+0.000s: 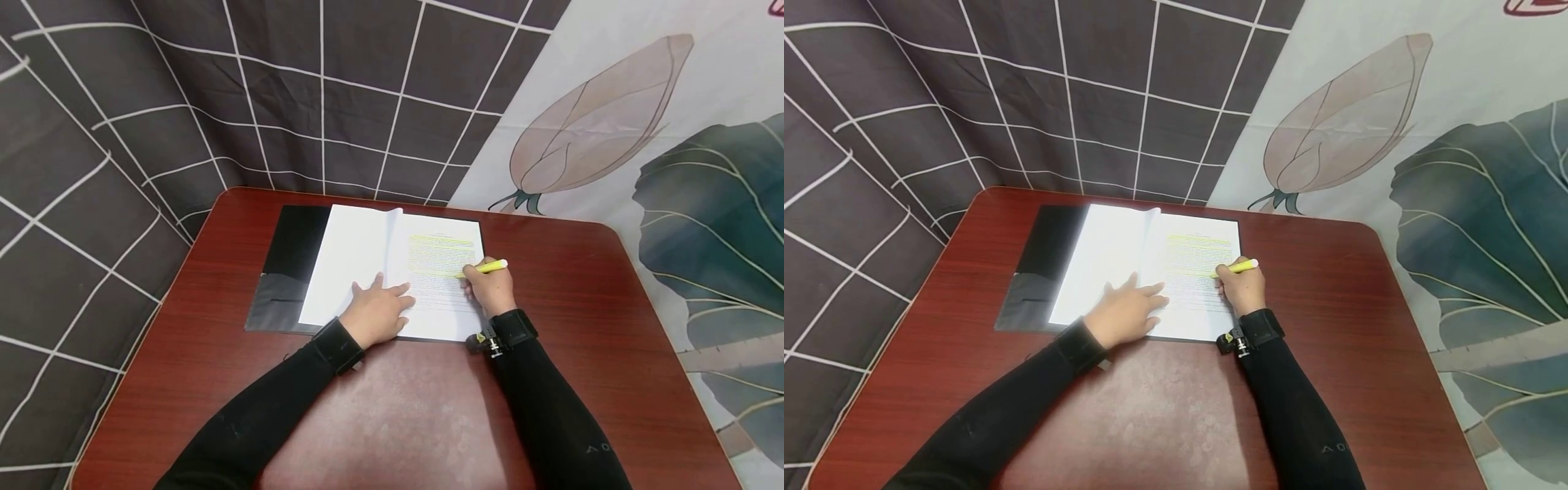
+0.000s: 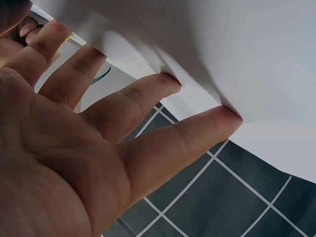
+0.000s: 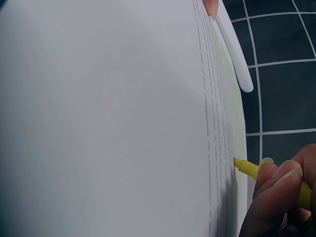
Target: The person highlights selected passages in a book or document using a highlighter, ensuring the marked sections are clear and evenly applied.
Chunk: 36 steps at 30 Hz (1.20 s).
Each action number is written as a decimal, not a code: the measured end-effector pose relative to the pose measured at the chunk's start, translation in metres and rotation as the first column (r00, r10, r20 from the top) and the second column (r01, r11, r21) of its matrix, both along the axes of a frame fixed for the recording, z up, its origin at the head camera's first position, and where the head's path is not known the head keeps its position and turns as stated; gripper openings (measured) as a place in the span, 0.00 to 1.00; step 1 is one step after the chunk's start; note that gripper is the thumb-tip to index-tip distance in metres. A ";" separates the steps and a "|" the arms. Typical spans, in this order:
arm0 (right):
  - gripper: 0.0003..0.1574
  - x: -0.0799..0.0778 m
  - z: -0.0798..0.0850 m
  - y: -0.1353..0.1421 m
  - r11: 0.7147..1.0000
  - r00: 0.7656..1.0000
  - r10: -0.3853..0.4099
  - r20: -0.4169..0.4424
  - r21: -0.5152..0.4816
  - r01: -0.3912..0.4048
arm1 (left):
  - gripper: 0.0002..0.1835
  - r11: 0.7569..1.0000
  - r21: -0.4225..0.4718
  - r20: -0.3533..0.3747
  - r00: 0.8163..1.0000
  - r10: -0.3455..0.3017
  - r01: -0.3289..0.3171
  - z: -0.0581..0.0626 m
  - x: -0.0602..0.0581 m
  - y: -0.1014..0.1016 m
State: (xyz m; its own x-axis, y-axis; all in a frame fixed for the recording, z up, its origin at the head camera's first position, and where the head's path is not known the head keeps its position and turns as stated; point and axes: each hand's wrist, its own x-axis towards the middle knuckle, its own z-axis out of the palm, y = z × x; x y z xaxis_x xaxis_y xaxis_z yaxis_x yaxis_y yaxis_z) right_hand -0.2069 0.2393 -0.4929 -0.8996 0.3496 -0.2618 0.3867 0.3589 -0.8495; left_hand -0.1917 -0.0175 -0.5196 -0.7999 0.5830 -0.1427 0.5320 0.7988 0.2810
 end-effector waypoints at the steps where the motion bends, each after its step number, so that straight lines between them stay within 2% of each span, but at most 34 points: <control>1: 0.08 0.000 0.000 0.001 1.000 1.000 -0.002 0.000 0.000 0.002 | 0.27 1.000 0.000 -0.006 1.000 -0.001 0.001 -0.004 -0.001 0.000; 6: 0.07 0.001 0.000 0.006 1.000 1.000 -0.004 -0.003 0.005 0.004 | 0.27 1.000 0.008 -0.012 1.000 0.002 -0.002 -0.010 -0.003 0.001; 12: 0.09 0.001 0.001 0.012 1.000 1.000 -0.020 0.008 -0.013 0.020 | 0.27 1.000 0.007 0.008 1.000 0.010 -0.010 0.007 0.003 0.000; 14: 0.09 0.001 0.001 0.014 1.000 1.000 -0.024 0.017 -0.016 0.025 | 0.26 1.000 0.014 0.003 1.000 0.005 -0.005 0.002 0.001 0.000; 15: 0.09 0.001 0.001 0.015 1.000 0.999 -0.027 0.019 -0.014 0.028 | 0.27 1.000 0.006 0.006 1.000 0.004 -0.004 0.006 0.002 0.000; 16: 0.09 0.000 0.000 0.016 1.000 0.999 -0.029 0.021 -0.012 0.029 | 0.27 1.000 0.017 0.002 1.000 0.003 -0.003 0.001 0.001 0.000; 17: 0.09 0.000 0.000 0.017 1.000 0.999 -0.030 0.025 -0.010 0.030 | 0.27 1.000 0.010 0.000 1.000 0.000 0.000 0.005 0.002 0.000; 18: 0.08 0.000 0.000 0.018 1.000 0.999 -0.030 0.028 -0.006 0.030 | 0.27 1.000 0.001 -0.013 1.000 -0.003 0.003 0.004 0.002 0.000; 22: 0.08 -0.001 0.000 0.020 0.999 0.999 -0.036 0.031 0.007 0.036 | 0.26 1.000 -0.001 0.007 1.000 -0.003 0.003 0.019 0.007 -0.001; 25: 0.09 -0.001 0.000 0.021 0.999 0.999 -0.043 0.026 0.000 0.043 | 0.26 1.000 -0.007 0.003 1.000 -0.002 0.002 0.018 0.006 -0.001; 29: 0.10 0.000 0.000 0.024 0.999 0.999 -0.044 0.014 -0.014 0.044 | 0.26 1.000 0.017 -0.014 1.000 0.002 -0.002 0.002 0.001 -0.001; 32: 0.11 0.001 0.001 0.026 0.999 0.999 -0.043 0.008 -0.016 0.043 | 0.27 1.000 0.026 0.005 1.000 0.004 -0.004 0.006 0.003 -0.002; 33: 0.10 0.001 0.001 0.027 0.999 0.999 -0.043 0.010 -0.013 0.043 | 0.27 1.000 0.027 -0.006 1.000 0.003 -0.003 0.003 0.002 -0.002; 34: 0.10 0.001 0.001 0.028 0.999 0.999 -0.044 0.013 -0.014 0.044 | 0.27 1.000 0.020 -0.003 1.000 0.001 -0.001 0.006 0.003 -0.002; 35: 0.10 0.001 0.001 0.029 0.999 0.999 -0.045 0.017 -0.013 0.045 | 0.26 1.000 0.015 -0.011 1.000 0.000 0.000 0.005 0.003 -0.001; 36: 0.10 0.001 0.001 0.030 0.999 0.999 -0.047 0.024 -0.014 0.047 | 0.26 1.000 0.007 -0.005 1.000 -0.001 0.002 0.010 0.004 -0.001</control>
